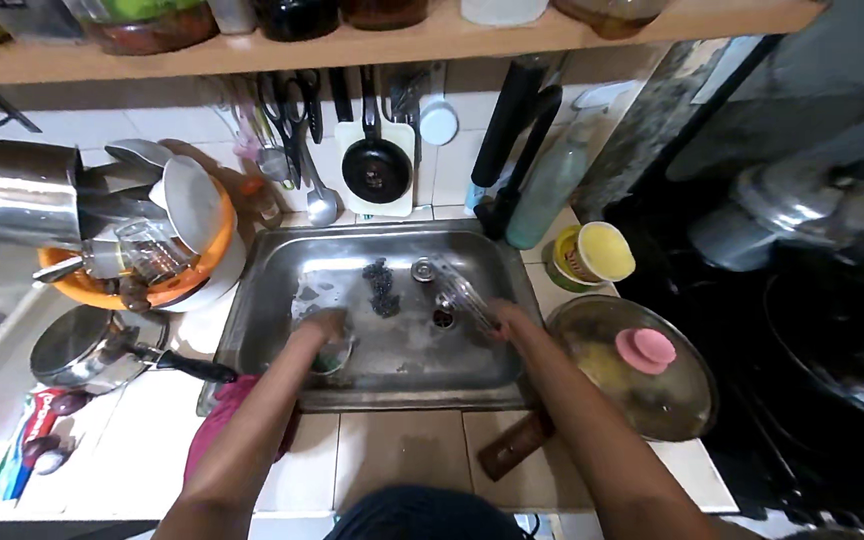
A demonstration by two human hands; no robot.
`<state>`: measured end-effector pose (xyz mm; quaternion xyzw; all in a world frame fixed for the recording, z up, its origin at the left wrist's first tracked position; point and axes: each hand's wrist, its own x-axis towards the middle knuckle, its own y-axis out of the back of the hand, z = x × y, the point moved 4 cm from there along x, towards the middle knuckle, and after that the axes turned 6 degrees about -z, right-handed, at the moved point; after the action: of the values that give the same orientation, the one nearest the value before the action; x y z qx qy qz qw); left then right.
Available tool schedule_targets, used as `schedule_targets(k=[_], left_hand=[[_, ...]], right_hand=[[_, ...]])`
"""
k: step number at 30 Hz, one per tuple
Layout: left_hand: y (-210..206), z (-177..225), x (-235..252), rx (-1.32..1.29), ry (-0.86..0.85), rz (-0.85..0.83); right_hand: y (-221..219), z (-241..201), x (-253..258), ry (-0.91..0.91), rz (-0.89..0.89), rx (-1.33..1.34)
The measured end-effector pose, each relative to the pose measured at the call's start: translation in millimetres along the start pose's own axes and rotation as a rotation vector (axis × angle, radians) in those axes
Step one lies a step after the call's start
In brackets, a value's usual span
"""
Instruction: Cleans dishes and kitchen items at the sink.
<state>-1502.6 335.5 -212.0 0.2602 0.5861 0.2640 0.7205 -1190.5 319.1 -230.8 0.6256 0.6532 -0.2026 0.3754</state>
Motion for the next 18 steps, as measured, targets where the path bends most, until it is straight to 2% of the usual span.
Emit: schedule_targets(k=[3, 6, 9, 11, 13, 16, 18], left_hand=[[24.2, 41.1, 3.0, -0.220, -0.388, 0.231], [34.1, 70.6, 9.9, -0.343, -0.654, 0.265], [42.6, 78.3, 19.6, -0.567, -0.843, 0.297], [47.4, 80.7, 24.4, -0.669, -0.895, 0.295], [51.1, 85.1, 25.9, -0.750, -0.878, 0.309], [57.3, 89.7, 32.2, -0.781, -0.797, 0.336], [61.5, 92.3, 38.1, -0.747, -0.714, 0.344]], right_hand=[[-3.7, -15.2, 13.2, 0.019, -0.085, -0.206], [-6.9, -27.3, 9.7, 0.011, -0.167, -0.277], [-6.7, -35.1, 12.3, 0.064, -0.179, -0.306], [0.1, -50.3, 20.7, 0.205, -0.116, -0.399], [12.4, -68.1, 30.3, 0.384, 0.054, -0.460], [32.6, -98.7, 35.5, 0.586, 0.360, -0.369], [40.1, -117.1, 38.3, 0.622, 0.386, -0.267]])
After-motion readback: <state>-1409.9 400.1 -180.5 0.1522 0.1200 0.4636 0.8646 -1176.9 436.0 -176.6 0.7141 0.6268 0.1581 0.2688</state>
